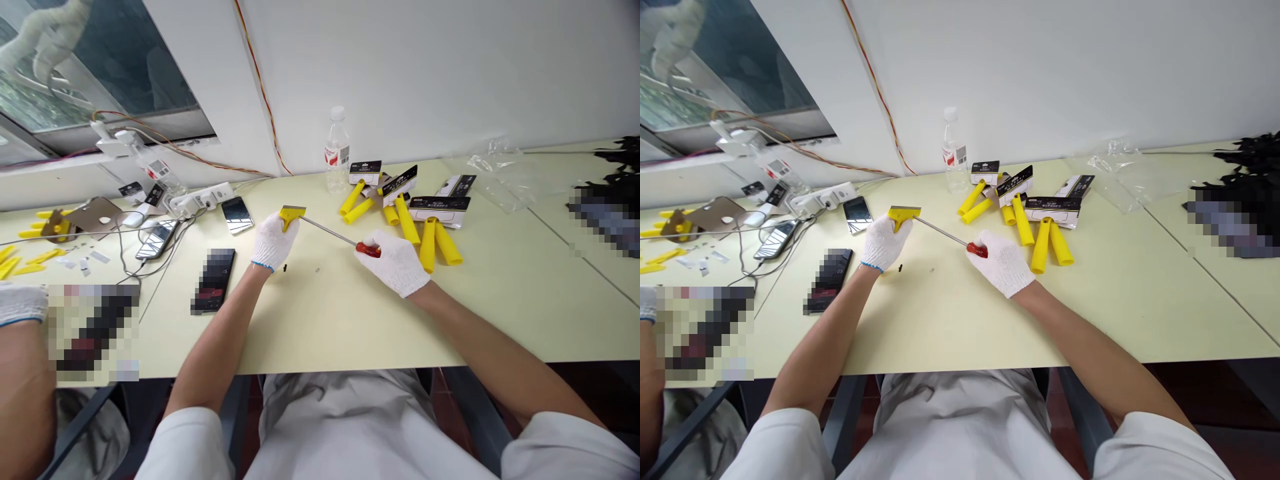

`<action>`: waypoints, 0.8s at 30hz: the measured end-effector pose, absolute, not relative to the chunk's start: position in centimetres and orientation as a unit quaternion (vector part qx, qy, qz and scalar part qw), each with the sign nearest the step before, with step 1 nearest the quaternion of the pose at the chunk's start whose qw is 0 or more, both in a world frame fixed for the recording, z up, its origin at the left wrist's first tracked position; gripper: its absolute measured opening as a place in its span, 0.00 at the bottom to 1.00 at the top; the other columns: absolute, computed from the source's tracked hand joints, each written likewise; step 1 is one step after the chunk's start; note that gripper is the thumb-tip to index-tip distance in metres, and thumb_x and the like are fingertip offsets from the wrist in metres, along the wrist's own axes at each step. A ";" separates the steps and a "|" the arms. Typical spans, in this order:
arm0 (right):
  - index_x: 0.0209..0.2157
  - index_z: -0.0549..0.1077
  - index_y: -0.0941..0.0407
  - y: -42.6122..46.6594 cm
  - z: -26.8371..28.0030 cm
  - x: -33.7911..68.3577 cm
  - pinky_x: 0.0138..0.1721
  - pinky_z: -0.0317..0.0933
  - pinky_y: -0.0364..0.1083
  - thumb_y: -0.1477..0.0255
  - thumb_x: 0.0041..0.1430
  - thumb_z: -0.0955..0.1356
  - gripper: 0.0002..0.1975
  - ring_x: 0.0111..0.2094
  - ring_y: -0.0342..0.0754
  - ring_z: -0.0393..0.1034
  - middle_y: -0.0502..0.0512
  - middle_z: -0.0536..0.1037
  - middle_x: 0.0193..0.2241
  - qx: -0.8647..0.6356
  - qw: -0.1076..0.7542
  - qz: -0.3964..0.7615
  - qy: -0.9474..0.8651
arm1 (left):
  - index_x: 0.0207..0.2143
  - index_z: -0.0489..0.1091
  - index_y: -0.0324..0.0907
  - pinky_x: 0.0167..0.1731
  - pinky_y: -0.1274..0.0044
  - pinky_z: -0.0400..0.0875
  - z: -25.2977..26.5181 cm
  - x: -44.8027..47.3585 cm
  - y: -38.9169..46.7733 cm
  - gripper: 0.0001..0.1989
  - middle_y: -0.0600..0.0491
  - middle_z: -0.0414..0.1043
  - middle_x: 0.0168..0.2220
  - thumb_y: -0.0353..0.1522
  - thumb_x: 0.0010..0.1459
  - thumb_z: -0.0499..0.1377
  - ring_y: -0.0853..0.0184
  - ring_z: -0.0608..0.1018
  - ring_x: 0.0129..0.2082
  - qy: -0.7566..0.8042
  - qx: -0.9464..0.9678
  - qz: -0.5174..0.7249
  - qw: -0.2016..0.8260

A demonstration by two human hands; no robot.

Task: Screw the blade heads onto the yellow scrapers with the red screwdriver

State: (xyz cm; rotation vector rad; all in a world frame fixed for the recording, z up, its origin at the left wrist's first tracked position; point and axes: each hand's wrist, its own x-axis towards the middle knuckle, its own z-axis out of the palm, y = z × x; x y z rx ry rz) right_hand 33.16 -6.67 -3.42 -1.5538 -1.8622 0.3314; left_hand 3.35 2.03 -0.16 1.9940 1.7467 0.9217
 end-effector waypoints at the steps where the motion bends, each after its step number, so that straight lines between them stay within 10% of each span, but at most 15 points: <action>1: 0.37 0.79 0.52 -6.7 -3.5 33.3 0.42 0.69 0.50 0.67 0.68 0.73 0.06 0.37 0.55 0.81 0.57 0.86 0.35 -0.592 0.342 0.103 -0.723 | 0.46 0.77 0.35 0.55 0.68 0.72 -0.1 3.4 2.0 0.15 0.40 0.82 0.44 0.40 0.80 0.62 0.56 0.78 0.51 0.616 0.700 0.322 0.165; 9: 0.40 0.86 0.52 -7.1 -3.0 33.7 0.37 0.64 0.49 0.59 0.77 0.69 0.16 0.39 0.57 0.80 0.60 0.87 0.38 -0.583 0.308 0.033 -0.751 | 0.60 0.79 0.36 0.55 0.62 0.83 0.8 3.6 1.0 0.20 0.44 0.79 0.56 0.43 0.78 0.67 0.55 0.83 0.52 0.635 0.692 0.305 0.160; 24: 0.25 0.75 0.52 -6.5 -1.3 33.5 0.33 0.58 0.49 0.52 0.75 0.66 0.27 0.26 0.51 0.69 0.52 0.75 0.21 -0.575 0.276 0.295 -0.712 | 0.61 0.78 0.36 0.56 0.60 0.83 0.7 3.4 1.1 0.21 0.44 0.79 0.58 0.43 0.78 0.67 0.54 0.83 0.55 0.636 0.693 0.300 0.160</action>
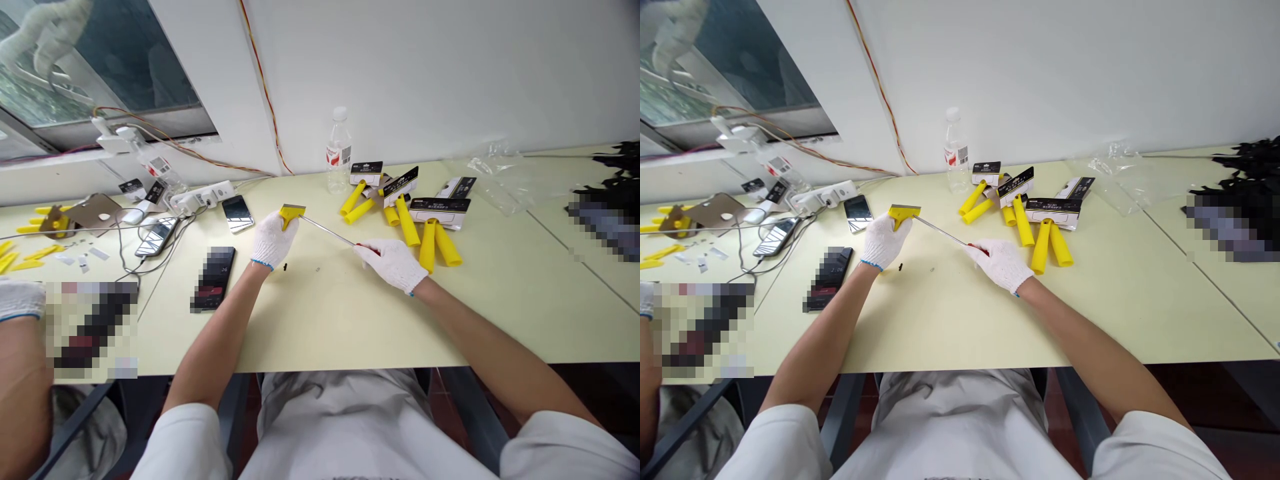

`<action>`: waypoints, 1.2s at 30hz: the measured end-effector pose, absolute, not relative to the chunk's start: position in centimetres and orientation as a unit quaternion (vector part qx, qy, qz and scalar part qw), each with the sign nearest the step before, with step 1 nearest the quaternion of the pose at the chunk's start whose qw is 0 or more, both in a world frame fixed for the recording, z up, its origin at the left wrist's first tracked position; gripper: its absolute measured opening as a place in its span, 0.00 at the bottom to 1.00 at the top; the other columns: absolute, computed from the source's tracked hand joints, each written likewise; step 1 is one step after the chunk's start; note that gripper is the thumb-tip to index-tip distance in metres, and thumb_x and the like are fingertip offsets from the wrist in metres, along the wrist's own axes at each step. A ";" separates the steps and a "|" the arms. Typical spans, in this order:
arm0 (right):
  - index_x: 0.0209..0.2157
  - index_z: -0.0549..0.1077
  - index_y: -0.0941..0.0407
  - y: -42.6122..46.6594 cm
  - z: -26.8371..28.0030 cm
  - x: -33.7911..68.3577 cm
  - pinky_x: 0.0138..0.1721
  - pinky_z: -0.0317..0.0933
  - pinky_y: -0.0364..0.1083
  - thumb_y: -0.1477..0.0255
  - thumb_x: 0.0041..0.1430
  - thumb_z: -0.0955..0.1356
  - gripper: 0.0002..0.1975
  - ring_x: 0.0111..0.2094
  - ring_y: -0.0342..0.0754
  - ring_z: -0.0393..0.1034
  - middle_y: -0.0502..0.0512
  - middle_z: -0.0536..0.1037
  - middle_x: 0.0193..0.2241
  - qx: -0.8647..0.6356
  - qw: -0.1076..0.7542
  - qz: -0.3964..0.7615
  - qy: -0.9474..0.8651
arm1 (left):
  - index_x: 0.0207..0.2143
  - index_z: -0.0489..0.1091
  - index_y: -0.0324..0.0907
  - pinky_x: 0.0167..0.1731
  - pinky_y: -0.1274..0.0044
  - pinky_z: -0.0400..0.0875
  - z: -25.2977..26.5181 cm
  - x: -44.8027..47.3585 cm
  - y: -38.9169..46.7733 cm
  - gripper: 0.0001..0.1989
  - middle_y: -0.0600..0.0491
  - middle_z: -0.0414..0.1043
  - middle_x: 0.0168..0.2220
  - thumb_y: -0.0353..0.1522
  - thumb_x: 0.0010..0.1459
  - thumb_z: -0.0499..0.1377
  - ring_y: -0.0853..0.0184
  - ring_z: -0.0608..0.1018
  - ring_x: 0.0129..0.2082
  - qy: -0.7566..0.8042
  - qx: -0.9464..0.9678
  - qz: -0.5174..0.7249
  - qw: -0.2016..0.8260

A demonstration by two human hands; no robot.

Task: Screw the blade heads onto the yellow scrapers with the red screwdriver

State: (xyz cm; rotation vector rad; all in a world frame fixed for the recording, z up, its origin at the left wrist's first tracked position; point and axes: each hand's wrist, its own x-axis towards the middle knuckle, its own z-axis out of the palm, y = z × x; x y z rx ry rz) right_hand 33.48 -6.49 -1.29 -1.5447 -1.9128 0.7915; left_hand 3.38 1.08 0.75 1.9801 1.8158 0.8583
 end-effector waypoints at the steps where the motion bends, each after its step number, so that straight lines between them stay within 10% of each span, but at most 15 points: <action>1: 0.24 0.76 0.52 -6.5 -1.2 33.5 0.33 0.58 0.49 0.52 0.75 0.66 0.27 0.26 0.50 0.68 0.52 0.75 0.21 -0.573 0.275 0.298 -0.712 | 0.61 0.78 0.36 0.56 0.61 0.83 0.7 3.4 1.1 0.21 0.44 0.79 0.57 0.44 0.78 0.67 0.54 0.83 0.54 0.634 0.693 0.302 0.160; 10: 0.24 0.76 0.54 -6.3 -2.0 33.8 0.25 0.50 0.46 0.42 0.72 0.67 0.33 0.20 0.43 0.56 0.50 0.70 0.19 -0.559 0.273 0.452 -0.640 | 0.32 0.67 0.42 0.44 0.70 0.63 0.6 3.4 0.9 0.18 0.50 0.66 0.30 0.38 0.77 0.62 0.63 0.68 0.37 0.635 0.687 0.324 0.141; 36: 0.44 0.83 0.57 -6.5 -0.9 34.1 0.15 0.43 0.38 0.43 0.65 0.78 0.29 0.17 0.36 0.50 0.47 0.72 0.25 -0.507 0.259 0.681 -0.460 | 0.35 0.70 0.41 0.47 0.69 0.65 1.0 3.4 0.6 0.11 0.45 0.74 0.35 0.35 0.73 0.61 0.58 0.73 0.39 0.617 0.713 0.319 0.091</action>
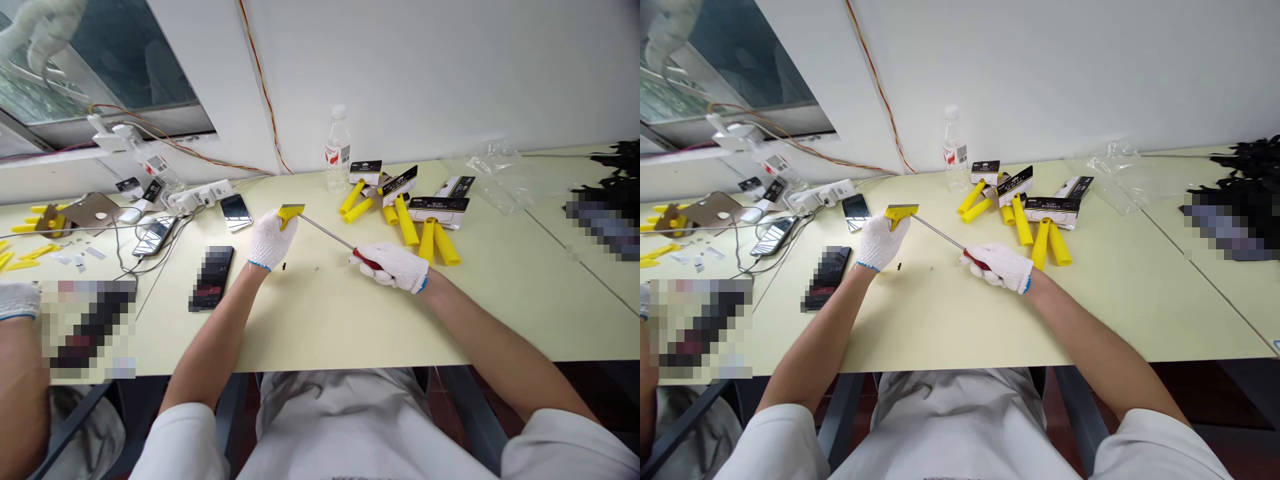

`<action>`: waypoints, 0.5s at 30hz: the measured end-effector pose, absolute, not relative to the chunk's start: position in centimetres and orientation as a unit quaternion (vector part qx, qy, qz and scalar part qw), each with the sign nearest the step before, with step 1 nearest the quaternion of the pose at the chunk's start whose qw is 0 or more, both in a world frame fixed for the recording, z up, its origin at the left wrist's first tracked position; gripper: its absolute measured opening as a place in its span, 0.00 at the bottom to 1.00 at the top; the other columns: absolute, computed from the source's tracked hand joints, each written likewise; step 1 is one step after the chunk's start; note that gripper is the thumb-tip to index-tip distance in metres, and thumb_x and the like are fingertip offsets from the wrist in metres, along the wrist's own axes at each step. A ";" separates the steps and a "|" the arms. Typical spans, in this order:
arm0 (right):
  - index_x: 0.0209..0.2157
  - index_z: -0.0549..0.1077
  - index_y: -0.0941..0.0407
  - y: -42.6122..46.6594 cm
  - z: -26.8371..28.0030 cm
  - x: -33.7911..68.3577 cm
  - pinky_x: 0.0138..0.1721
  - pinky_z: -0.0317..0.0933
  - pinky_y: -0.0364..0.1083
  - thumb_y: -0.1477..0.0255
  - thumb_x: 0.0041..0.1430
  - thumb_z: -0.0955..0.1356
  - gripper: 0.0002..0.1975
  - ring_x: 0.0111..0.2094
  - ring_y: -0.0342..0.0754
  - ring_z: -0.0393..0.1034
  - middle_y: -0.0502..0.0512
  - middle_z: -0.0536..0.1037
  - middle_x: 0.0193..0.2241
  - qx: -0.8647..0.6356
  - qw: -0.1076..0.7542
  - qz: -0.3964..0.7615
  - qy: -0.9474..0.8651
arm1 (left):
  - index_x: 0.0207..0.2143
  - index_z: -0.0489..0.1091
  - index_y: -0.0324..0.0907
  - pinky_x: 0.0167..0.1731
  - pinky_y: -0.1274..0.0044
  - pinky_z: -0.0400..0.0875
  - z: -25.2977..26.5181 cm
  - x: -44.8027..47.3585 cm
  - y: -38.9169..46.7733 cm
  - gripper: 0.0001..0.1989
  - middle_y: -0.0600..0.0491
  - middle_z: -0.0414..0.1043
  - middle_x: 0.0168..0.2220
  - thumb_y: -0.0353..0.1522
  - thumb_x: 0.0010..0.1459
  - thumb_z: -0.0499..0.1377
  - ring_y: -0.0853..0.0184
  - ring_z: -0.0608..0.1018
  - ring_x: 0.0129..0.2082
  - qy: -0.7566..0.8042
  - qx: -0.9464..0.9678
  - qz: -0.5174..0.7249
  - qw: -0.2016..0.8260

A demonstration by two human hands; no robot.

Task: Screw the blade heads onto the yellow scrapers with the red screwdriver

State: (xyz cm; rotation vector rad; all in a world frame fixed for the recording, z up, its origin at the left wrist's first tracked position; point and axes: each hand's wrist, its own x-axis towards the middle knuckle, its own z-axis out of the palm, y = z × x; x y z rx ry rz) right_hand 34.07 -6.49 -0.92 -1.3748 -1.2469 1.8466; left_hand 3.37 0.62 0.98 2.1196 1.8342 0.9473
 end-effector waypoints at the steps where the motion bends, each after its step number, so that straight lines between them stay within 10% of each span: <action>1: 0.44 0.83 0.57 -6.5 -0.9 34.1 0.15 0.43 0.37 0.42 0.65 0.78 0.30 0.17 0.36 0.50 0.47 0.72 0.25 -0.505 0.258 0.685 -0.458 | 0.35 0.70 0.41 0.47 0.69 0.65 1.1 3.4 0.6 0.11 0.45 0.74 0.36 0.35 0.73 0.61 0.58 0.73 0.39 0.613 0.715 0.323 0.093; 15: 0.46 0.82 0.57 -6.3 -1.0 34.5 0.17 0.43 0.39 0.41 0.65 0.77 0.31 0.18 0.36 0.49 0.47 0.70 0.26 -0.495 0.242 0.687 -0.474 | 0.38 0.76 0.42 0.47 0.71 0.71 1.0 3.3 0.5 0.09 0.47 0.78 0.35 0.35 0.73 0.62 0.58 0.78 0.41 0.618 0.719 0.316 0.043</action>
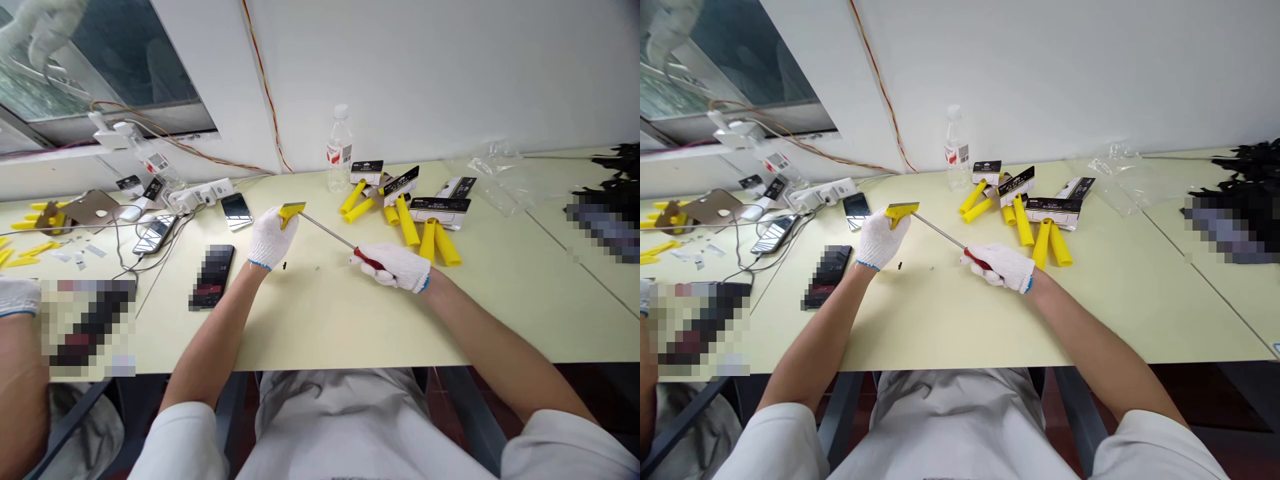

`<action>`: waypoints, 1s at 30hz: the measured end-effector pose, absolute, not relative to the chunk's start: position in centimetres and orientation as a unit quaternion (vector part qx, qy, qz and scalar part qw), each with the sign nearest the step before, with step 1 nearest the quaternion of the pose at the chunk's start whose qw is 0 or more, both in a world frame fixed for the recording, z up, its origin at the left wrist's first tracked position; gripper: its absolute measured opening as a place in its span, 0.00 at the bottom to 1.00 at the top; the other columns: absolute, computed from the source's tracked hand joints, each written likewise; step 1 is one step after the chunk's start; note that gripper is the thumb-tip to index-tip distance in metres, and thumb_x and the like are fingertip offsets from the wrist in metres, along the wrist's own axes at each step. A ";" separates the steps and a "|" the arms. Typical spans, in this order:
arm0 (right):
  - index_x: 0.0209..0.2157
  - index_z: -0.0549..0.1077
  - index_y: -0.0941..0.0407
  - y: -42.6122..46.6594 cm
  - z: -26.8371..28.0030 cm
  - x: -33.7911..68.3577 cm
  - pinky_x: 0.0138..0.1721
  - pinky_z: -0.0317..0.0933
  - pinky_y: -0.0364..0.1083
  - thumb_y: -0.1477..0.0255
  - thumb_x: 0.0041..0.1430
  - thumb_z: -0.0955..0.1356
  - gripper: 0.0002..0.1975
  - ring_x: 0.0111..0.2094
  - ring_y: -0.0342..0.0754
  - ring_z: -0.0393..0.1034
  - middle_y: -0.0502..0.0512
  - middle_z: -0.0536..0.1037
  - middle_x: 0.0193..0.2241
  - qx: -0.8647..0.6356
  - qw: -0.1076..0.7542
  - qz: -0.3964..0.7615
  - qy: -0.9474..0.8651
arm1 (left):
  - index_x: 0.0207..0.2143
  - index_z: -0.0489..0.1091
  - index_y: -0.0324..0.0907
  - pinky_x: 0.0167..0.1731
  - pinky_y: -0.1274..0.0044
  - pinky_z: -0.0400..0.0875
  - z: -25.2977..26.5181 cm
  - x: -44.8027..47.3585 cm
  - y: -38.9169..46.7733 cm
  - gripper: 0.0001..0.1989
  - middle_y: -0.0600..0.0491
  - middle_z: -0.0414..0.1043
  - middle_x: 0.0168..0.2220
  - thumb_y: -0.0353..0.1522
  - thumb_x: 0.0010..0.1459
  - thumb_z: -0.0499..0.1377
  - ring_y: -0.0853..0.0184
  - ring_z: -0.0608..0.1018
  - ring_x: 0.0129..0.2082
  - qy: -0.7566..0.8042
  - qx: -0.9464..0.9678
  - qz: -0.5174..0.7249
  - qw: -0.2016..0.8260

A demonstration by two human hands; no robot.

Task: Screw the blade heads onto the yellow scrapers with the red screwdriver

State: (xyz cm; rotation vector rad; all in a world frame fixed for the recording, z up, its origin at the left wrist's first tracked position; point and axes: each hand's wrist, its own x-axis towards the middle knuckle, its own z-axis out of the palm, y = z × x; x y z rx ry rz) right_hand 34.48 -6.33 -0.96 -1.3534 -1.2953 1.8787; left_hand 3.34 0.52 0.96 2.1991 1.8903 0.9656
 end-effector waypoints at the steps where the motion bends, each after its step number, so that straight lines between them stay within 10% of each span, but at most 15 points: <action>1: 0.46 0.81 0.57 -6.2 -0.9 34.5 0.17 0.43 0.40 0.40 0.65 0.76 0.32 0.18 0.37 0.49 0.47 0.70 0.27 -0.501 0.239 0.678 -0.482 | 0.39 0.77 0.42 0.47 0.71 0.72 1.0 3.3 0.5 0.09 0.47 0.79 0.37 0.35 0.74 0.62 0.57 0.79 0.42 0.621 0.718 0.313 0.035; 8: 0.39 0.80 0.55 -5.2 -1.5 35.0 0.34 0.58 0.47 0.57 0.82 0.64 0.22 0.32 0.52 0.71 0.57 0.80 0.31 -0.624 0.205 0.271 -0.703 | 0.66 0.81 0.47 0.42 0.70 0.70 1.3 3.4 -0.3 0.21 0.44 0.83 0.54 0.29 0.75 0.60 0.55 0.83 0.48 0.633 0.735 0.229 -0.083; 15: 0.55 0.83 0.59 -4.9 -3.4 33.5 0.43 0.63 0.51 0.66 0.84 0.63 0.18 0.50 0.61 0.77 0.68 0.84 0.52 -0.655 0.091 0.031 -0.750 | 0.70 0.79 0.51 0.44 0.68 0.71 1.9 4.4 -1.4 0.27 0.42 0.80 0.56 0.27 0.75 0.57 0.52 0.82 0.50 0.628 0.757 0.138 -0.119; 22: 0.56 0.84 0.60 -5.4 -2.2 31.8 0.49 0.63 0.56 0.67 0.80 0.67 0.16 0.53 0.68 0.73 0.72 0.82 0.53 -0.648 0.083 -0.043 -0.756 | 0.71 0.74 0.48 0.47 0.68 0.70 2.4 5.3 -1.3 0.21 0.39 0.77 0.54 0.34 0.81 0.56 0.51 0.80 0.53 0.635 0.753 0.167 -0.045; 30: 0.61 0.83 0.57 -6.3 -0.5 25.3 0.55 0.68 0.52 0.63 0.80 0.72 0.17 0.57 0.61 0.79 0.65 0.85 0.57 -0.518 0.065 0.184 -0.833 | 0.69 0.73 0.40 0.58 0.59 0.79 2.2 5.5 -1.6 0.26 0.41 0.74 0.62 0.46 0.79 0.65 0.55 0.80 0.56 0.600 0.781 0.170 -0.006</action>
